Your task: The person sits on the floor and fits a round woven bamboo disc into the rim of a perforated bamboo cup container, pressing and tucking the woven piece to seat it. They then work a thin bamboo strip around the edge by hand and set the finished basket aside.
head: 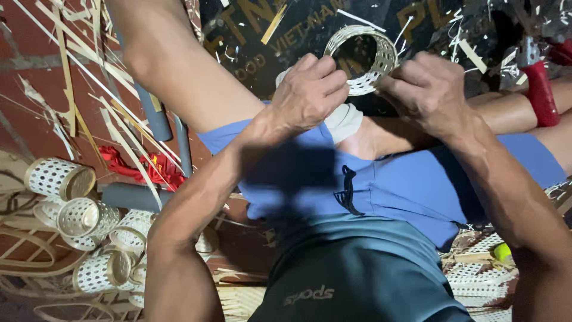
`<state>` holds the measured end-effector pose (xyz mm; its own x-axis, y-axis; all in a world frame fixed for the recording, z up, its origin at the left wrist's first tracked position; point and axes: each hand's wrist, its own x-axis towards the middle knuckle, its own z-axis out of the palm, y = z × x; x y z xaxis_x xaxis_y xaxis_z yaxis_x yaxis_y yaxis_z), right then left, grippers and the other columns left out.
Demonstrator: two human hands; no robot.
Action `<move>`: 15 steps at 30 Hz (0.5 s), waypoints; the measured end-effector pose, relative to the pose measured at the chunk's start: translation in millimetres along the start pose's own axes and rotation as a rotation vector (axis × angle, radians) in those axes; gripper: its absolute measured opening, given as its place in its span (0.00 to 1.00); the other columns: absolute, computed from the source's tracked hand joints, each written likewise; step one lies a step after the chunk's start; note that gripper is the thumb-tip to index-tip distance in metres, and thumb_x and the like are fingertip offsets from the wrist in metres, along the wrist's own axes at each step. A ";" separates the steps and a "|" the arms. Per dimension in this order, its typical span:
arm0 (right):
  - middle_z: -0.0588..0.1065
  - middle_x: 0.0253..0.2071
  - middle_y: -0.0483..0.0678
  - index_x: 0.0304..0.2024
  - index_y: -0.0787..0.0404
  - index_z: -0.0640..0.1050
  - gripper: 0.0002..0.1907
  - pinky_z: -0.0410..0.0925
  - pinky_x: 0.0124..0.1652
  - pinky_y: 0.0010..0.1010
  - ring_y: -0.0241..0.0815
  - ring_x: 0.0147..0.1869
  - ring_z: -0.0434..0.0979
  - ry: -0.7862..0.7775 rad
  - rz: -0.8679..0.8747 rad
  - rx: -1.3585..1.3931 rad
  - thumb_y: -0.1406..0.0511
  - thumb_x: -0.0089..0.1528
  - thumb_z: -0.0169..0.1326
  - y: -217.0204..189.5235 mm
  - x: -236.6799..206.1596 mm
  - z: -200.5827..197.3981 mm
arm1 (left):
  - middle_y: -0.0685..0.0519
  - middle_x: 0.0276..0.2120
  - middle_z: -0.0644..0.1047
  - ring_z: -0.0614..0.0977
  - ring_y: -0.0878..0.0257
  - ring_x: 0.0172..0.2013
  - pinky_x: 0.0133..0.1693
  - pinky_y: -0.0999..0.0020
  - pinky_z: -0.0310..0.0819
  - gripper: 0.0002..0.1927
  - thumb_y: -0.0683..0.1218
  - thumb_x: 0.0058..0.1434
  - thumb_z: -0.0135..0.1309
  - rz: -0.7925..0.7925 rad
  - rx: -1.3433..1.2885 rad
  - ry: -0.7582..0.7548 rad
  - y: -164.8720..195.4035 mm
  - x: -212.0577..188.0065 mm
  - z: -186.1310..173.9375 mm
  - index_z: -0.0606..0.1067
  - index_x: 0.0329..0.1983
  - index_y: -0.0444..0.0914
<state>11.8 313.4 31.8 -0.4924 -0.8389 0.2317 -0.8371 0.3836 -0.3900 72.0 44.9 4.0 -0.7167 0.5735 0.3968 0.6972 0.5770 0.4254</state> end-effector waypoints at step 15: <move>0.78 0.35 0.51 0.41 0.62 0.81 0.05 0.73 0.33 0.30 0.43 0.34 0.80 -0.008 0.030 0.169 0.67 0.71 0.59 51.5 103.6 -5.4 | 0.55 0.35 0.70 0.72 0.59 0.42 0.42 0.61 0.63 0.08 0.46 0.58 0.53 -0.058 -0.021 -0.046 1.0 12.4 -18.2 0.76 0.40 0.40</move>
<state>-83.7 248.4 40.6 -0.5140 -0.8315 0.2107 -0.7697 0.3388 -0.5411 63.5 42.0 24.1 -0.7541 0.5661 0.3331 0.6537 0.5978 0.4640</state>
